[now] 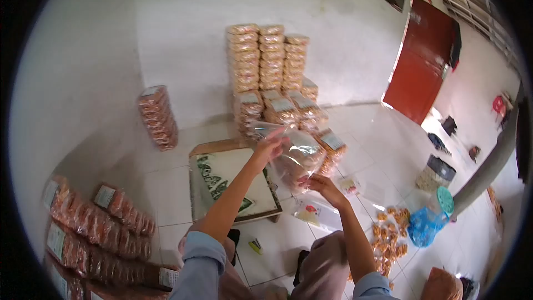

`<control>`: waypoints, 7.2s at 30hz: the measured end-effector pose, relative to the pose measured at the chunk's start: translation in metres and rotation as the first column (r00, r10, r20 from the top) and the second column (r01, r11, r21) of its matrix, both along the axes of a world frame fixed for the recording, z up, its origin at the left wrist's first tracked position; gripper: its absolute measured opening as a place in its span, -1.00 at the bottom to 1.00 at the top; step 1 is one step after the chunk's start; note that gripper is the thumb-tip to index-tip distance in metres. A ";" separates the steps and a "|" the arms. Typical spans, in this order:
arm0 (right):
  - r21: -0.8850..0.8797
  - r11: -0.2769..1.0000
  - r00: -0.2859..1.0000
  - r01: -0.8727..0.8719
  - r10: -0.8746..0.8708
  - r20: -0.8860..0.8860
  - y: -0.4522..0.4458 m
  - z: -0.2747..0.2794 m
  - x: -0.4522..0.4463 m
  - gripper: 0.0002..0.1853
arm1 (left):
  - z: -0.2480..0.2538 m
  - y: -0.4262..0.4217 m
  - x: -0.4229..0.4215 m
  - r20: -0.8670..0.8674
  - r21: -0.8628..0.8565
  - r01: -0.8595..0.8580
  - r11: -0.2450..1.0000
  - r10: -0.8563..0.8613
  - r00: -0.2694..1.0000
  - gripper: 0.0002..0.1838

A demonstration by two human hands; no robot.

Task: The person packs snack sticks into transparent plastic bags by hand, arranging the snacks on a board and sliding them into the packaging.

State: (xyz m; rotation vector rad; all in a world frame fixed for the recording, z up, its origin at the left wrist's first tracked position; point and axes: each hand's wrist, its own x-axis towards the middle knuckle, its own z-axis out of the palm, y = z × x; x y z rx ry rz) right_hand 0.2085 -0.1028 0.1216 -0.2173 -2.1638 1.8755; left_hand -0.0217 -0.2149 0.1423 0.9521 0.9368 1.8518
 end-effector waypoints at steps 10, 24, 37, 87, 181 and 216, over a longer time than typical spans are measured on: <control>-0.590 0.804 0.986 -0.072 0.148 0.082 0.011 -0.039 -0.121 -0.11 | -0.043 -0.083 -0.017 -0.071 -0.224 0.240 0.945 -0.261 0.963 -0.44; -0.350 0.888 0.954 -0.300 0.281 -0.103 0.005 -0.046 -0.158 -0.49 | -0.052 -0.111 -0.026 -0.058 -0.430 0.309 0.848 -0.368 0.928 -0.44; 0.493 0.868 0.976 0.068 0.043 -0.212 -0.051 -0.008 -0.145 -0.85 | -0.051 -0.109 -0.031 -0.598 -0.178 -0.552 0.815 0.356 0.718 -0.70; 0.537 0.831 0.984 0.146 -0.067 -0.164 -0.069 -0.016 -0.153 -0.66 | -0.039 -0.120 -0.015 -0.925 0.249 -0.677 0.693 0.377 0.046 -0.77; 0.791 0.595 0.960 0.138 -0.277 0.041 0.087 -0.170 -0.057 -0.62 | -0.198 -0.062 -0.047 -0.952 -0.252 -0.777 0.577 -0.005 0.305 -0.66; 0.821 0.014 -0.408 0.571 -0.863 0.297 0.010 -0.416 0.376 -0.17 | -0.432 0.149 0.484 -0.878 -0.409 0.356 0.840 -0.468 0.095 -0.19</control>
